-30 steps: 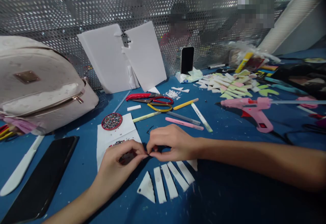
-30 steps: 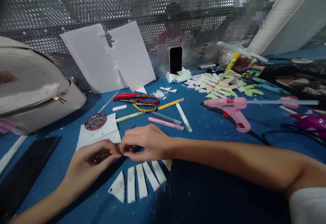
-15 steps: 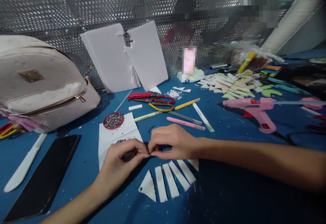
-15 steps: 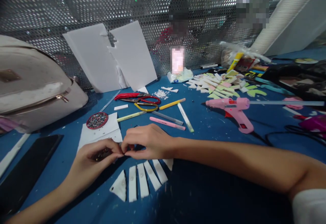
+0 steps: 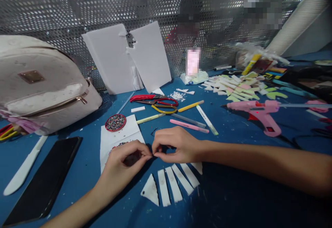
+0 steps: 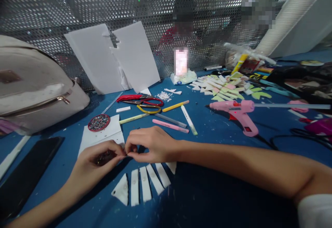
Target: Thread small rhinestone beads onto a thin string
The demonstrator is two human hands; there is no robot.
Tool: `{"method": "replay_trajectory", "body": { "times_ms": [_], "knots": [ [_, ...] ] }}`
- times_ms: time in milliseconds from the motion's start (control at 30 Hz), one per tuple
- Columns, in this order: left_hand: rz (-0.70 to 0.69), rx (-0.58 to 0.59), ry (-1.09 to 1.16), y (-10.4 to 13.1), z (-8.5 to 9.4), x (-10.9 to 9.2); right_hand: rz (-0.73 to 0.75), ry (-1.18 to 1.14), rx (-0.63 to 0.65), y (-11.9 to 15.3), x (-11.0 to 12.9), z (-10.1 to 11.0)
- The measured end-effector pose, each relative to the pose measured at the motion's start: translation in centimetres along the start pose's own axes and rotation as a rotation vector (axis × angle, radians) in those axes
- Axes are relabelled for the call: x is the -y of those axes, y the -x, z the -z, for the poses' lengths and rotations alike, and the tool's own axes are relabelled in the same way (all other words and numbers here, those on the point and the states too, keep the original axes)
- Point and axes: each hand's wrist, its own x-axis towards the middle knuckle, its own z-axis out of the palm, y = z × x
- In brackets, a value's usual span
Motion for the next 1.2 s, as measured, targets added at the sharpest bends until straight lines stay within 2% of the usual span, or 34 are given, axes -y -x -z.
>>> {"method": "replay_trajectory", "body": {
  "times_ms": [333, 500, 900, 1033, 1200],
  "knots": [
    [-0.078, 0.004, -0.038, 0.24, 0.54, -0.22, -0.03, -0.011, 0.011, 0.04, 0.38, 0.19],
    [-0.06, -0.021, -0.047, 0.12, 0.58, 0.03, -0.045, -0.024, -0.019, 0.12, 0.56, 0.19],
    [-0.223, 0.043, -0.077, 0.53, 0.3, -0.47, -0.303, -0.169, -0.182, -0.27, 0.42, 0.5],
    [-0.185, 0.012, -0.083, 0.31, 0.36, -0.56, -0.334, -0.218, -0.2, -0.38, 0.33, 0.54],
    [-0.036, -0.054, -0.087, 0.2, 0.58, -0.2, -0.321, -0.207, -0.165, -0.43, 0.41, 0.68]
  ]
}}
